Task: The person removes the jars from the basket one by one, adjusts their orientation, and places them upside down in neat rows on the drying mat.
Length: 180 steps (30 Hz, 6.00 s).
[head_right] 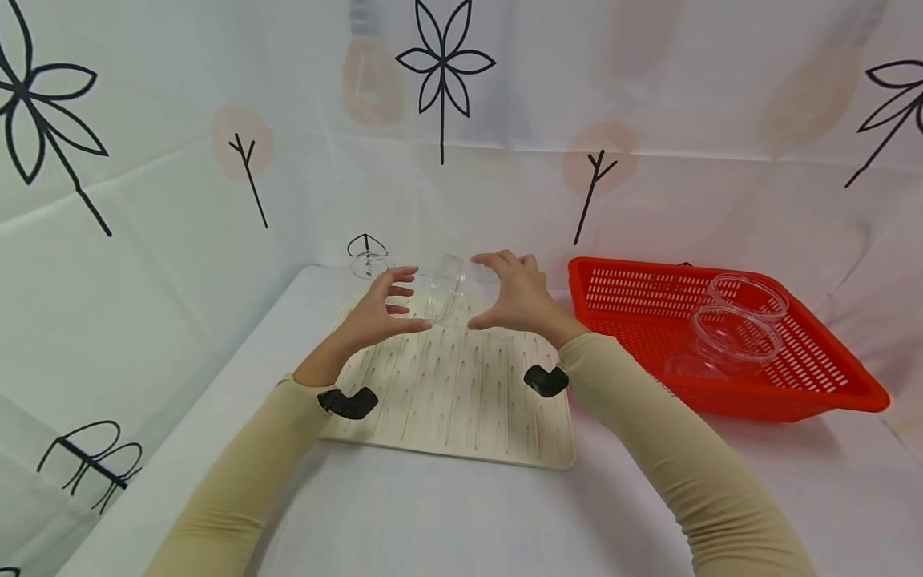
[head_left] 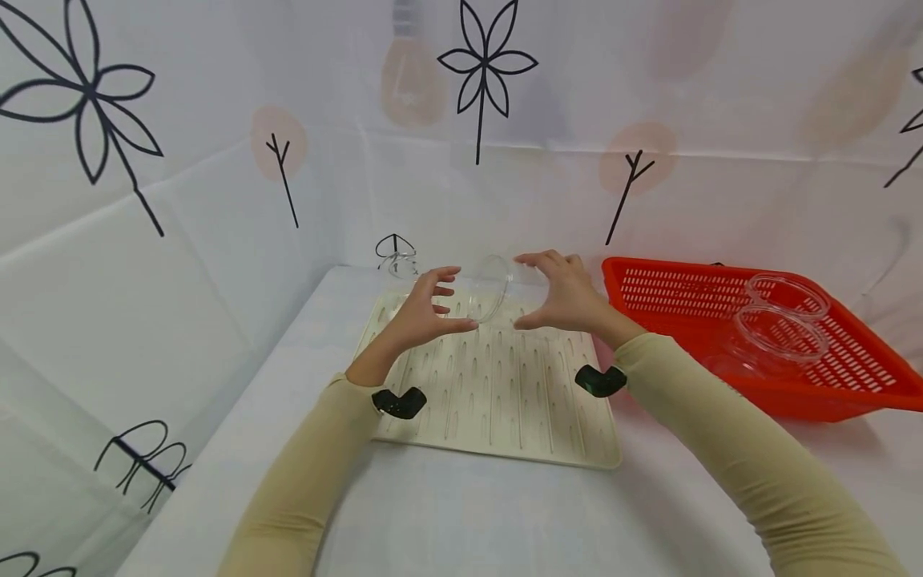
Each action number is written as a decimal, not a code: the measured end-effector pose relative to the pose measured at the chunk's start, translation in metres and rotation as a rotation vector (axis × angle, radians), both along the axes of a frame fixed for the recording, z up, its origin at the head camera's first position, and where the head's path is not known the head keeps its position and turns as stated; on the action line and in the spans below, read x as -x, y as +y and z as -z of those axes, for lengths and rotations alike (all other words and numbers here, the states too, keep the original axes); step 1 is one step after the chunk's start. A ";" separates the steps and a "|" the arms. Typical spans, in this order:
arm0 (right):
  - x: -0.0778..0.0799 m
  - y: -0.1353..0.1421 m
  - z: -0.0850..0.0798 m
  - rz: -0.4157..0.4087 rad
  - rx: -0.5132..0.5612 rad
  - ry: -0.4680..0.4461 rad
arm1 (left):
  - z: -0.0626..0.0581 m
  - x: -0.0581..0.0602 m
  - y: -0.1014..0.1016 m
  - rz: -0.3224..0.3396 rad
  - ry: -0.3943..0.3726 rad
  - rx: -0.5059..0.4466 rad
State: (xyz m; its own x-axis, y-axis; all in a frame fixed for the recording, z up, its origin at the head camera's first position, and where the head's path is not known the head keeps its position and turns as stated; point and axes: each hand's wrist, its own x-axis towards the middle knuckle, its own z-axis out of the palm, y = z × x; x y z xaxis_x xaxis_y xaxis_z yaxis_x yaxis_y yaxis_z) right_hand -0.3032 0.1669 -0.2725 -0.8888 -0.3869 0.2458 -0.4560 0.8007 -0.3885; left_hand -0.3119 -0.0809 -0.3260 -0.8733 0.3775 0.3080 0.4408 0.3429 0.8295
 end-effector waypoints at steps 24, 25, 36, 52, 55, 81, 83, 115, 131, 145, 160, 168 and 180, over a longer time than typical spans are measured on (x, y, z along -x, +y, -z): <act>0.000 -0.005 0.001 -0.030 -0.014 -0.006 | -0.009 0.003 0.021 0.020 -0.047 0.024; 0.000 -0.005 0.000 -0.037 -0.020 -0.003 | -0.010 0.003 0.021 0.027 -0.048 0.022; 0.001 -0.003 -0.001 -0.100 -0.042 -0.009 | -0.007 0.004 0.020 0.034 -0.039 0.025; 0.000 0.005 -0.003 -0.019 0.203 0.004 | -0.003 0.004 0.021 -0.005 -0.045 -0.053; 0.000 0.007 -0.003 0.017 0.250 -0.006 | -0.002 0.004 0.021 -0.010 -0.045 -0.078; -0.006 0.011 0.040 0.142 0.775 -0.258 | -0.001 0.003 0.022 -0.057 -0.033 -0.180; -0.006 0.009 0.045 0.125 0.836 -0.291 | -0.001 0.003 0.022 -0.057 -0.035 -0.188; 0.001 -0.004 0.030 -0.061 1.205 -0.485 | 0.008 0.004 0.020 -0.023 -0.143 -0.133; 0.012 -0.004 0.013 -0.011 1.005 -0.436 | 0.015 0.001 0.009 -0.080 -0.128 -0.126; 0.023 -0.007 0.010 0.001 0.924 -0.422 | 0.026 -0.004 -0.017 -0.094 -0.105 -0.144; 0.037 -0.013 0.026 0.037 0.851 -0.364 | 0.044 -0.012 -0.062 -0.160 -0.109 -0.031; 0.044 -0.016 0.038 0.043 0.816 -0.361 | 0.049 -0.015 -0.079 -0.214 -0.160 0.020; 0.057 -0.024 0.055 0.085 0.749 -0.349 | 0.057 -0.011 -0.101 -0.303 -0.239 0.093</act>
